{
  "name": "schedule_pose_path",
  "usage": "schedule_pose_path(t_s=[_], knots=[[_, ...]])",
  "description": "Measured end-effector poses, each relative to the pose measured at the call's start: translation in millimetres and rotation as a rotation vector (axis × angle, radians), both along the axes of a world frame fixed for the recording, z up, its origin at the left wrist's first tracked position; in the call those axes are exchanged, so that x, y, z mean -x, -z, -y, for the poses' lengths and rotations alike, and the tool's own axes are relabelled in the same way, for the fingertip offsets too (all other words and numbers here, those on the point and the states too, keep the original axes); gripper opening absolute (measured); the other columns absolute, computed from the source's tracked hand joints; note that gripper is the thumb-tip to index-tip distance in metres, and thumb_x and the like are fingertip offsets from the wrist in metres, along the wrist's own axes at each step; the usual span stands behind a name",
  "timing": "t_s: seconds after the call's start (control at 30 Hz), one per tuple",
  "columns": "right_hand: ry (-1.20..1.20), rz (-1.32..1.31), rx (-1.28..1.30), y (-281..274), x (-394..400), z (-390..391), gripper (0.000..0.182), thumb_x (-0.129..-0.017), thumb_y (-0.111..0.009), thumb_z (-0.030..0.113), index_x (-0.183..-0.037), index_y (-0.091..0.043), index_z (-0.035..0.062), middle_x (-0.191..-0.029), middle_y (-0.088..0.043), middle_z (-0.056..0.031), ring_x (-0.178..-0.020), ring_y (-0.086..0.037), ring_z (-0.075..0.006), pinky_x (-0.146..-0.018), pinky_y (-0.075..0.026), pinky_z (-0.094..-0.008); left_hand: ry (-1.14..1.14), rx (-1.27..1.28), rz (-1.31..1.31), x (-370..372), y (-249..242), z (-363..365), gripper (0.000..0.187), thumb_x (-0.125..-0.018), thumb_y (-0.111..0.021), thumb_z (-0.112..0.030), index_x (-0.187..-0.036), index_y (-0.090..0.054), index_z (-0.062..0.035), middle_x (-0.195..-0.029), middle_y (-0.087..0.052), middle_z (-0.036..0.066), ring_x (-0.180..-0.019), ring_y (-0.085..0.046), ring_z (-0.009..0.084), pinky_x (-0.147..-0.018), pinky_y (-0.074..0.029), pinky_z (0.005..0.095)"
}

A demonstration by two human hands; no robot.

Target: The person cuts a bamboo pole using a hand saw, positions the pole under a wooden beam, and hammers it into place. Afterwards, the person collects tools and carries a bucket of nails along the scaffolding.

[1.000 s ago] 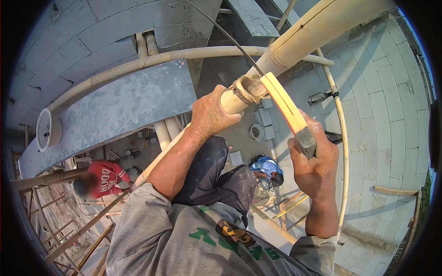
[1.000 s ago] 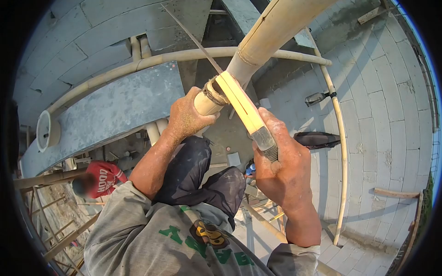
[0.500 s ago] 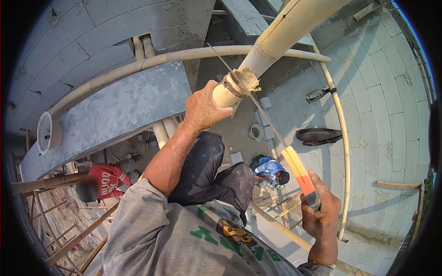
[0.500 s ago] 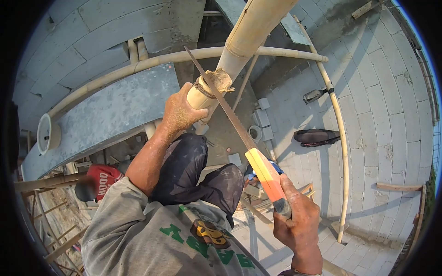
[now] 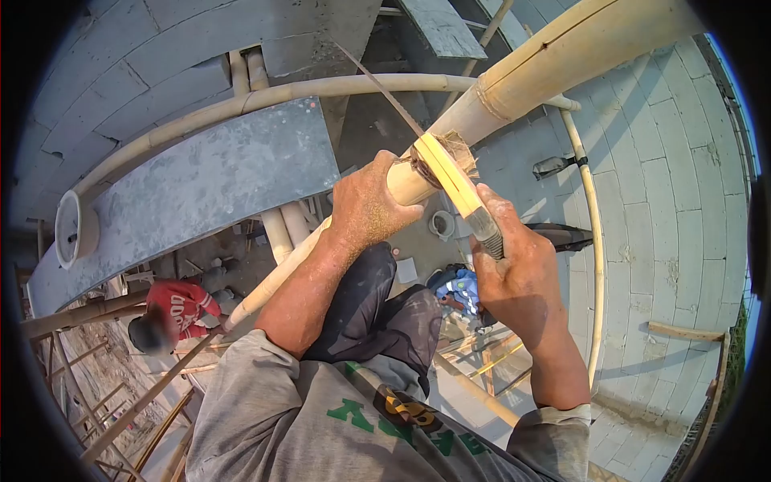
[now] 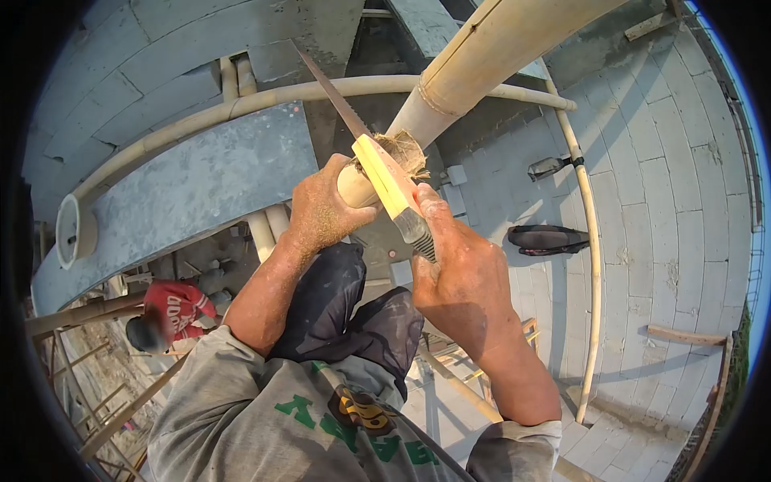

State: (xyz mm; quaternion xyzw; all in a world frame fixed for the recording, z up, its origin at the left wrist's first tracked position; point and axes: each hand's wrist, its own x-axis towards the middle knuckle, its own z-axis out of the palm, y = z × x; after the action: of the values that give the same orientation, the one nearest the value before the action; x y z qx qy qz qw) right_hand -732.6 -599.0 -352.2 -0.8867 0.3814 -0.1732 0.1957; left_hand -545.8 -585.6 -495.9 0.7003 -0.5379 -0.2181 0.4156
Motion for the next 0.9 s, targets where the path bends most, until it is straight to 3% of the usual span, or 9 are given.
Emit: schedule_pose_path(t_s=[0.07,0.17,0.27,0.47,0.57,0.9], knots=[[0.050,0.032,-0.197,-15,-6,8,0.053,-0.078,-0.065,-0.001,-0.131,-0.054,0.0016,-0.093,-0.068,-0.0246,-0.078,-0.071,-0.0370,-0.070,-0.055,-0.0411,-0.021,-0.018,0.000,1,-1,1,0.064,-0.060,-0.083,-0.035,-0.111,-0.056,-0.0072,-0.089,-0.071,0.019,-0.084,-0.071,0.0360,-0.075,-0.054,0.0448],[0.117,0.069,-0.211,-30,-13,16,0.047,-0.083,-0.066,-0.001,-0.129,-0.056,-0.0011,-0.107,-0.068,-0.0259,-0.090,-0.073,-0.0318,-0.078,-0.056,-0.0353,-0.024,0.002,0.003,3,0,3,0.063,-0.060,-0.083,-0.033,-0.111,-0.056,-0.0082,-0.089,-0.071,0.019,-0.084,-0.071,0.0360,-0.075,-0.054,0.0454],[0.053,0.132,0.000,-20,12,-10,0.049,-0.081,-0.065,-0.006,-0.129,-0.057,-0.0020,-0.116,-0.067,-0.0260,-0.099,-0.072,-0.0351,-0.082,-0.056,-0.0365,-0.015,-0.041,-0.006,0,2,1,0.063,-0.060,-0.083,-0.035,-0.111,-0.057,-0.0081,-0.089,-0.071,0.019,-0.084,-0.071,0.0358,-0.076,-0.054,0.0452],[0.112,-0.073,0.028,-16,83,-65,0.057,-0.077,-0.068,-0.004,-0.132,-0.055,-0.0043,-0.113,-0.069,-0.0248,-0.095,-0.072,-0.0367,-0.081,-0.057,-0.0380,-0.008,-0.094,-0.025,-1,-7,3,0.063,-0.061,-0.082,-0.039,-0.111,-0.057,-0.0083,-0.090,-0.072,0.018,-0.085,-0.071,0.0358,-0.076,-0.054,0.0451],[0.150,-0.137,-0.022,-32,96,-84,0.042,-0.089,-0.064,0.008,-0.129,-0.057,-0.0045,-0.117,-0.067,-0.0275,-0.101,-0.071,-0.0395,-0.083,-0.056,-0.0396,-0.004,-0.110,0.013,-2,-8,4,0.064,-0.060,-0.081,-0.038,-0.112,-0.057,-0.0081,-0.092,-0.072,0.019,-0.087,-0.071,0.0363,-0.077,-0.054,0.0453],[0.229,-0.185,-0.074,-67,109,-108,0.043,-0.082,-0.064,0.000,-0.125,-0.060,-0.0050,-0.110,-0.069,-0.0274,-0.100,-0.071,-0.0398,-0.083,-0.056,-0.0419,-0.010,-0.132,0.007,-2,-15,2,0.063,-0.060,-0.082,-0.037,-0.111,-0.058,-0.0071,-0.091,-0.072,0.020,-0.087,-0.071,0.0376,-0.079,-0.054,0.0465]])
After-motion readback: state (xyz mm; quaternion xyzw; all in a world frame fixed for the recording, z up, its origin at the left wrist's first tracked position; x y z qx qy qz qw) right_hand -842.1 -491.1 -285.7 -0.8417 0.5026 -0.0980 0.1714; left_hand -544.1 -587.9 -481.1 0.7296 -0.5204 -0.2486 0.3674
